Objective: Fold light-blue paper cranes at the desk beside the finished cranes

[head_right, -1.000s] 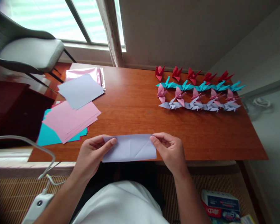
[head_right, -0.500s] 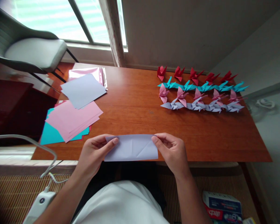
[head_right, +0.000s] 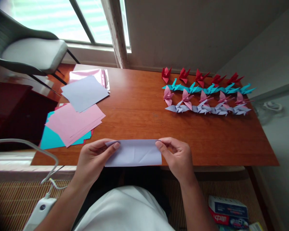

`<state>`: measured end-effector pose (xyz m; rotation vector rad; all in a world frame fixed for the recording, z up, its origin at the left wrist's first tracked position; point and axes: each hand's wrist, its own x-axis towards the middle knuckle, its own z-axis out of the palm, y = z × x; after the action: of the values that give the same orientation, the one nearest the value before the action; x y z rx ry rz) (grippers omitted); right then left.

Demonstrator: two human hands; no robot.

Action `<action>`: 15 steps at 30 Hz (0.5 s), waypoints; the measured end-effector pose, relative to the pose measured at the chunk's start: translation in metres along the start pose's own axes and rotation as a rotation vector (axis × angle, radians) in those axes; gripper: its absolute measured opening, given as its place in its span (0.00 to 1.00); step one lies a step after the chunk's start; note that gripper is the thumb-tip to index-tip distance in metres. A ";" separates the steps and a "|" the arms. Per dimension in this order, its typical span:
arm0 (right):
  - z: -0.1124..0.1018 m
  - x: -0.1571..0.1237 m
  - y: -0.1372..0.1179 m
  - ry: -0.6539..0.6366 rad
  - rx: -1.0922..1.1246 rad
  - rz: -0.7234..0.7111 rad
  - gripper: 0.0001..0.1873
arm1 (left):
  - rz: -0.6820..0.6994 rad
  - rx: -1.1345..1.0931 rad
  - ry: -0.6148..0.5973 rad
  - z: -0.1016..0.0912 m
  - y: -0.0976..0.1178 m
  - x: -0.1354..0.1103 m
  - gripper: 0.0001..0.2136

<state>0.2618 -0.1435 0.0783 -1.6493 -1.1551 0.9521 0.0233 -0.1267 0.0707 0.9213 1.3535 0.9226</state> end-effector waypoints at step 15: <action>0.005 0.021 0.027 -0.037 0.052 0.061 0.12 | 0.004 -0.016 -0.008 0.005 0.000 0.020 0.11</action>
<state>0.2706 -0.1272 0.0491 -1.6392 -1.1003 1.0465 0.0286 -0.1076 0.0634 0.9149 1.3369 0.9304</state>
